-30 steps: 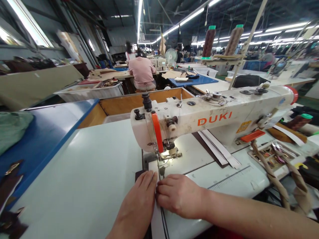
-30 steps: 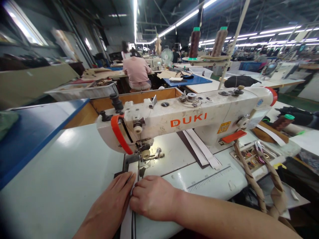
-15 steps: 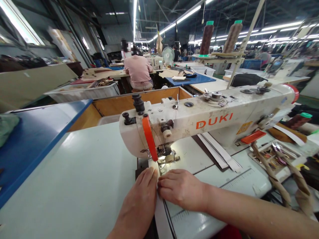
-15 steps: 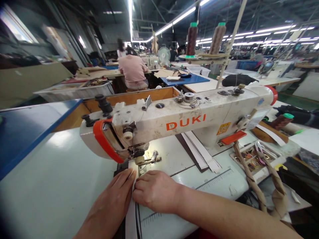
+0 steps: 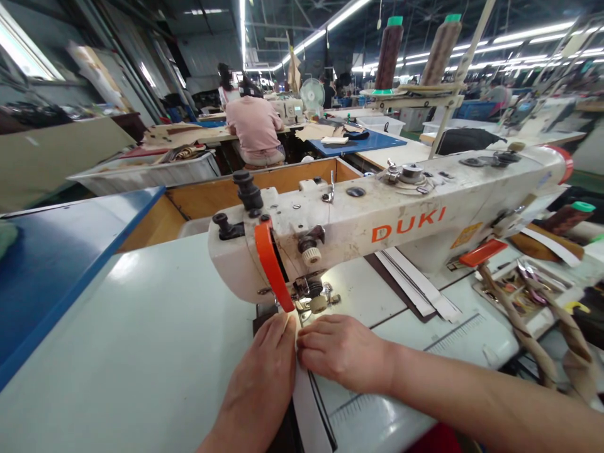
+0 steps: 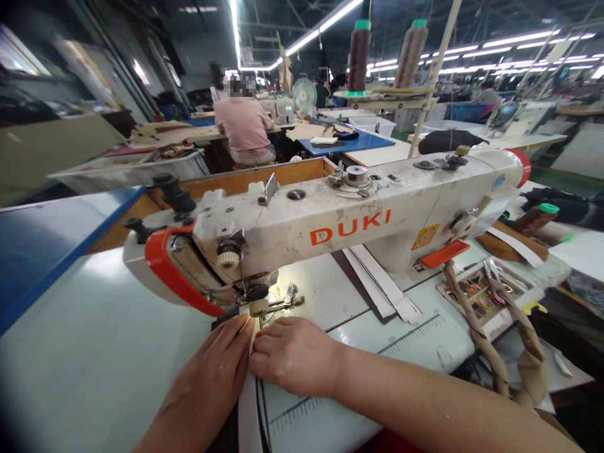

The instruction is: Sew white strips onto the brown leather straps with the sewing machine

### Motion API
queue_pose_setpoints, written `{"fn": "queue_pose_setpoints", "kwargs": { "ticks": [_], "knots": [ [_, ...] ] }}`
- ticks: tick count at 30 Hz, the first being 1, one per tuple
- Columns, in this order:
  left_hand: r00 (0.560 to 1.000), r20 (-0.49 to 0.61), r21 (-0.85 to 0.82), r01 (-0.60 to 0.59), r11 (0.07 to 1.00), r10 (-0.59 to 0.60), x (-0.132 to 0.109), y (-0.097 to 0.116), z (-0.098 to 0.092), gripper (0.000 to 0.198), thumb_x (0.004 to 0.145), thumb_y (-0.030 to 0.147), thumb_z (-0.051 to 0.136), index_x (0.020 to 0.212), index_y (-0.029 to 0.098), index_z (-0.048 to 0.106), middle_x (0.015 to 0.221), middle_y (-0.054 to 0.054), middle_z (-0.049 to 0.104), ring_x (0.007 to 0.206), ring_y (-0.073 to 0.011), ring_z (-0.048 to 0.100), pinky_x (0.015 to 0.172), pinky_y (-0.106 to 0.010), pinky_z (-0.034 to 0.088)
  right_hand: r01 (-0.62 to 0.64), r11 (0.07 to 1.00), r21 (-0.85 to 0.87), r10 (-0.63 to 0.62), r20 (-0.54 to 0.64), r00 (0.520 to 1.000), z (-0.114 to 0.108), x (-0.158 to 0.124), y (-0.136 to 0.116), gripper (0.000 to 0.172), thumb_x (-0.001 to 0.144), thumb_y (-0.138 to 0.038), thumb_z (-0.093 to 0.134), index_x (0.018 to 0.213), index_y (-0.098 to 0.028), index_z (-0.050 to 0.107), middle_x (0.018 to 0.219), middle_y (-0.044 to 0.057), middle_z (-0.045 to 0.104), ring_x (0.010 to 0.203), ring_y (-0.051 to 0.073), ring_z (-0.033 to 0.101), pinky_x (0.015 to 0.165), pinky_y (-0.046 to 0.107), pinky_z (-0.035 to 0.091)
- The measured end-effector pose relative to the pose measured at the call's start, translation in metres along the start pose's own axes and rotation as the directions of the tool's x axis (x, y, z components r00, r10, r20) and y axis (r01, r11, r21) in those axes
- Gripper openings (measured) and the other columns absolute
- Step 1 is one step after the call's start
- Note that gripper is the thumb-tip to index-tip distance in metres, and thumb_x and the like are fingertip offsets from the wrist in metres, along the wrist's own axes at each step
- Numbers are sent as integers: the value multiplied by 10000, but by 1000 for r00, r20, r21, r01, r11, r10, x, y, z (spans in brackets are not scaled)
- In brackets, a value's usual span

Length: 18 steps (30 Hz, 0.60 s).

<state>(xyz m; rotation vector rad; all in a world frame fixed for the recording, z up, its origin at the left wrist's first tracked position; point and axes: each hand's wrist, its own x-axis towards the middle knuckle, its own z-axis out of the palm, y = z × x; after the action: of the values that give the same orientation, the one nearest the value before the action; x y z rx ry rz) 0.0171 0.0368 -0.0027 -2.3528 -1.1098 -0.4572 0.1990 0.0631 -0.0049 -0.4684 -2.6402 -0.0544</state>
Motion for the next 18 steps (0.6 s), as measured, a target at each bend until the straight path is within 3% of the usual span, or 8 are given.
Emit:
{"fn": "queue_pose_setpoints", "kwargs": {
  "ticks": [10,14,18],
  "knots": [
    [999,43,-49,21,999,-19,-3,0,4,415,836,4,320,1172,86,550,1056,-130,665,1023,-236,619,896,-367,529,-29,1000,4,29,68,997,-4,1,-3,189,967,-199,498,817,-142,597,887,35,663,938,175,596,839,299,491],
    [999,43,-25,15,1000,-14,-6,0,6,386,877,50,296,1148,62,571,1103,-156,666,1053,-242,620,909,-382,528,-37,999,-15,38,111,993,-6,1,-4,138,962,-192,518,875,-129,605,979,46,669,1006,184,589,900,306,475],
    [995,45,22,-91,996,90,-17,8,-8,416,849,37,281,1119,7,596,1157,-208,650,1119,-276,599,917,-405,522,-68,998,-7,69,133,989,-18,-7,-12,120,956,-174,524,1014,-106,604,1122,83,650,1069,195,571,930,318,460]
  ]
}}
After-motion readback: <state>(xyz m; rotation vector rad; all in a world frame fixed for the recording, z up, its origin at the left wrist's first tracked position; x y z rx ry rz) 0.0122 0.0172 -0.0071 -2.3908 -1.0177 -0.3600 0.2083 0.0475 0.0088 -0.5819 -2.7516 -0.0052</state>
